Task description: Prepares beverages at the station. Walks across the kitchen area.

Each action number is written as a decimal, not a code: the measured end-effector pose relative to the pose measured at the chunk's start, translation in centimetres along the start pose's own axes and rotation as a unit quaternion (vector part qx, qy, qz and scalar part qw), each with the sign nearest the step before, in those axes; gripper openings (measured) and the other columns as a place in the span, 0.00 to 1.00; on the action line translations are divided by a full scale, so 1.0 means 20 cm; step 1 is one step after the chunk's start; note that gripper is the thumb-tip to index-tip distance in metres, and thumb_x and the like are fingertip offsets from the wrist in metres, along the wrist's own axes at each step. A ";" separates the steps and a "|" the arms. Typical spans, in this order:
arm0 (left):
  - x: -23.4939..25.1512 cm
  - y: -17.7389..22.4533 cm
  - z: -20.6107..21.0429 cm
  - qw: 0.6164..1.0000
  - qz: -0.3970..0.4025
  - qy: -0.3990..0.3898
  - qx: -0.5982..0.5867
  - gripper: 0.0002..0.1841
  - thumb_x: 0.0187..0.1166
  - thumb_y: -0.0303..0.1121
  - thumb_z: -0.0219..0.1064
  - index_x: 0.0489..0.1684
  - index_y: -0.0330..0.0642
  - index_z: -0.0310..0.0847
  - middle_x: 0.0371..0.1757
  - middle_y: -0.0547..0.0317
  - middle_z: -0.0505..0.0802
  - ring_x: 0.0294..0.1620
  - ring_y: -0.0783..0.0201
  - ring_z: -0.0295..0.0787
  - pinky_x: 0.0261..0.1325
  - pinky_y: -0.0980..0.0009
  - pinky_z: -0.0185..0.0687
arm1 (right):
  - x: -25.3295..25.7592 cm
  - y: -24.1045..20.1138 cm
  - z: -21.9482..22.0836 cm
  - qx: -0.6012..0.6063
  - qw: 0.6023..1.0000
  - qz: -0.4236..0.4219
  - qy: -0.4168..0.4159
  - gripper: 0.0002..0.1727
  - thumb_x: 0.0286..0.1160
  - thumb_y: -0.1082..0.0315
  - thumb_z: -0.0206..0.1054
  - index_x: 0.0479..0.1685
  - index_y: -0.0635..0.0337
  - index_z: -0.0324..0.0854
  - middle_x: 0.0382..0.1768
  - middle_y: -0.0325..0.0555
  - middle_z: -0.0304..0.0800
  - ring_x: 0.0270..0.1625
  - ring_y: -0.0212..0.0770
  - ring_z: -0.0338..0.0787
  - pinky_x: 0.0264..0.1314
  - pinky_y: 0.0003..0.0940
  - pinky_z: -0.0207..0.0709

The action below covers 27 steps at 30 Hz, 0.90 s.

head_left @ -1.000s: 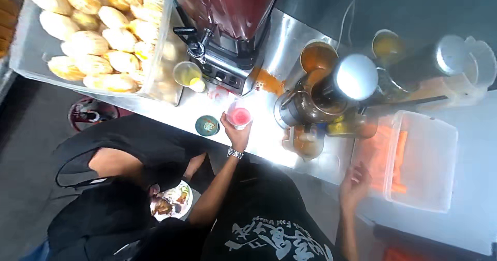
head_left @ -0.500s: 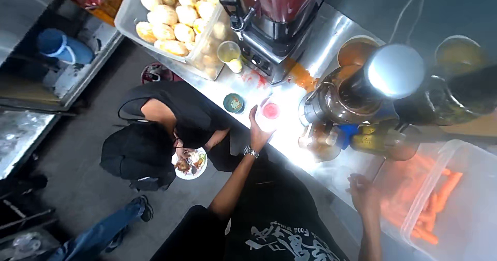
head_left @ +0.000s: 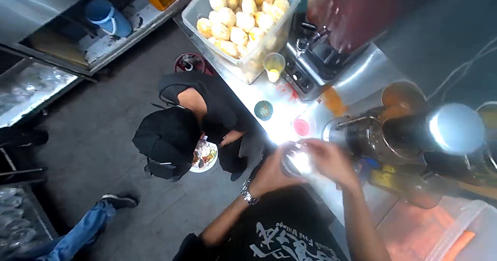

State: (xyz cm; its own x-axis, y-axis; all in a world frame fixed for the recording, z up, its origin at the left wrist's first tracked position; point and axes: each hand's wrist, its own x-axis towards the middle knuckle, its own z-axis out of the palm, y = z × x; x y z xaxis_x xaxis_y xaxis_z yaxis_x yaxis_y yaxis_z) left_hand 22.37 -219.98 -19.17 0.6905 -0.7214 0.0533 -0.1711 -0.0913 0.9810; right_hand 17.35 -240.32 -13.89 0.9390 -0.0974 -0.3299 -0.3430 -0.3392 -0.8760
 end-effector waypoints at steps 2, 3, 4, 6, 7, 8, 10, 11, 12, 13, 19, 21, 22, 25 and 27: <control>-0.02 -0.12 -0.14 0.997 -0.023 0.072 0.016 0.53 0.52 0.53 0.89 0.73 0.24 0.66 0.58 0.46 0.92 0.61 0.58 0.90 0.71 0.60 0.85 | 0.29 -0.06 0.07 0.003 1.000 0.005 0.012 0.16 0.88 0.59 0.62 0.61 0.58 0.87 0.39 0.43 0.95 0.35 0.35 0.92 0.42 0.36 0.89; -0.04 -0.17 -0.20 0.995 -0.036 0.089 0.019 0.55 0.52 0.55 0.89 0.75 0.23 0.64 0.58 0.47 0.92 0.61 0.58 0.91 0.71 0.60 0.85 | 0.44 -0.07 0.11 0.004 0.999 0.012 0.030 0.17 0.89 0.57 0.61 0.63 0.58 0.86 0.38 0.46 0.95 0.32 0.39 0.92 0.38 0.39 0.88; -0.06 -0.22 -0.25 0.994 -0.055 0.094 0.016 0.58 0.51 0.57 0.88 0.76 0.23 0.62 0.58 0.47 0.92 0.61 0.59 0.91 0.71 0.61 0.85 | 0.61 -0.06 0.15 0.016 0.998 0.031 0.046 0.20 0.90 0.54 0.59 0.66 0.57 0.84 0.39 0.48 0.94 0.30 0.40 0.91 0.33 0.40 0.87; -0.10 -0.31 -0.33 0.993 -0.089 0.081 0.004 0.61 0.52 0.60 0.86 0.79 0.23 0.59 0.60 0.48 0.91 0.61 0.59 0.90 0.70 0.61 0.85 | 1.01 -0.01 0.21 0.044 0.993 0.086 0.075 0.27 0.91 0.47 0.55 0.66 0.63 0.81 0.43 0.52 0.95 0.33 0.44 0.94 0.36 0.43 0.90; -0.11 -0.34 -0.35 0.992 -0.103 0.069 -0.005 0.61 0.54 0.61 0.85 0.80 0.23 0.57 0.61 0.48 0.90 0.61 0.59 0.90 0.70 0.61 0.85 | 1.19 0.04 0.24 0.054 0.986 0.120 0.101 0.32 0.91 0.43 0.51 0.64 0.67 0.80 0.43 0.54 0.95 0.34 0.46 0.95 0.39 0.45 0.90; -0.13 -0.37 -0.37 0.992 -0.113 0.059 -0.015 0.61 0.56 0.60 0.84 0.82 0.23 0.56 0.62 0.47 0.89 0.62 0.59 0.89 0.70 0.61 0.85 | 1.35 0.08 0.25 0.070 0.977 0.156 0.129 0.37 0.91 0.39 0.47 0.64 0.69 0.78 0.44 0.55 0.95 0.35 0.46 0.95 0.39 0.45 0.89; -0.14 -0.41 -0.41 0.990 -0.124 0.061 -0.036 0.58 0.60 0.55 0.83 0.83 0.23 0.54 0.63 0.46 0.89 0.62 0.58 0.89 0.71 0.61 0.84 | 1.59 0.15 0.27 0.097 0.956 0.210 0.181 0.40 0.91 0.36 0.44 0.64 0.71 0.77 0.43 0.56 0.94 0.34 0.46 0.96 0.39 0.43 0.91; -0.14 -0.42 -0.43 0.989 -0.123 0.074 -0.042 0.55 0.63 0.52 0.83 0.83 0.23 0.53 0.63 0.45 0.88 0.63 0.58 0.88 0.72 0.61 0.83 | 1.69 0.17 0.28 0.103 0.950 0.219 0.198 0.37 0.91 0.39 0.45 0.65 0.70 0.75 0.43 0.56 0.93 0.34 0.46 0.95 0.39 0.43 0.91; -0.13 -0.42 -0.46 0.988 -0.119 0.090 -0.045 0.54 0.64 0.49 0.83 0.82 0.22 0.54 0.64 0.44 0.88 0.65 0.57 0.88 0.73 0.61 0.82 | 1.75 0.19 0.28 0.105 0.947 0.218 0.210 0.33 0.92 0.43 0.48 0.65 0.70 0.74 0.40 0.55 0.93 0.32 0.45 0.95 0.37 0.41 0.90; -0.13 -0.43 -0.48 0.987 -0.118 0.104 -0.047 0.53 0.65 0.48 0.83 0.82 0.22 0.54 0.65 0.44 0.88 0.66 0.57 0.87 0.75 0.62 0.81 | 1.78 0.21 0.29 0.102 0.947 0.214 0.218 0.28 0.92 0.49 0.50 0.64 0.69 0.74 0.38 0.53 0.94 0.30 0.44 0.94 0.34 0.40 0.89; -0.01 -0.51 -0.58 0.976 -0.160 0.146 -0.022 0.52 0.63 0.52 0.84 0.84 0.33 0.59 0.70 0.48 0.87 0.75 0.58 0.81 0.81 0.57 0.75 | 1.56 0.18 0.30 -0.017 0.968 0.107 0.226 0.13 0.83 0.64 0.59 0.44 0.67 0.78 0.29 0.49 0.92 0.29 0.42 0.95 0.38 0.43 0.92; 0.06 -0.51 -0.60 0.975 -0.166 0.144 -0.014 0.51 0.63 0.51 0.84 0.85 0.37 0.60 0.72 0.49 0.86 0.76 0.59 0.80 0.81 0.57 0.76 | 1.37 0.08 0.29 -0.077 0.973 0.045 0.214 0.11 0.81 0.64 0.61 0.41 0.65 0.78 0.27 0.49 0.91 0.26 0.44 0.94 0.34 0.46 0.91; 0.10 -0.51 -0.60 0.977 -0.162 0.141 -0.013 0.50 0.62 0.50 0.85 0.85 0.39 0.61 0.72 0.50 0.86 0.76 0.60 0.81 0.80 0.57 0.77 | 1.25 0.02 0.29 -0.093 0.974 0.015 0.207 0.11 0.82 0.63 0.60 0.41 0.64 0.77 0.25 0.48 0.90 0.23 0.45 0.93 0.30 0.46 0.90; 0.23 -0.46 -0.62 0.986 -0.120 0.115 -0.006 0.50 0.62 0.45 0.86 0.86 0.40 0.61 0.71 0.51 0.87 0.75 0.60 0.81 0.79 0.56 0.78 | 0.90 -0.14 0.26 -0.102 0.972 -0.051 0.204 0.10 0.83 0.59 0.60 0.38 0.55 0.73 0.18 0.44 0.85 0.13 0.41 0.84 0.14 0.38 0.80; 0.30 -0.41 -0.61 0.993 -0.072 0.098 0.002 0.50 0.61 0.44 0.86 0.86 0.39 0.61 0.70 0.51 0.87 0.74 0.60 0.83 0.78 0.57 0.79 | 0.78 -0.25 0.21 -0.142 0.960 -0.100 0.222 0.10 0.84 0.59 0.61 0.37 0.53 0.73 0.17 0.42 0.83 0.11 0.38 0.82 0.11 0.35 0.76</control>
State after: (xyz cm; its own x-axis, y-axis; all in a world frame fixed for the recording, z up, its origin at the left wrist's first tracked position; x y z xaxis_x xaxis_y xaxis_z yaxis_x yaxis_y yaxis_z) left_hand 36.50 -215.16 -24.60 0.8319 -0.5525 -0.0519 -0.0635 -0.1877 0.9802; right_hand 33.62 -236.22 -16.09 0.9255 -0.3718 0.0715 -0.1936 -0.6270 -0.7546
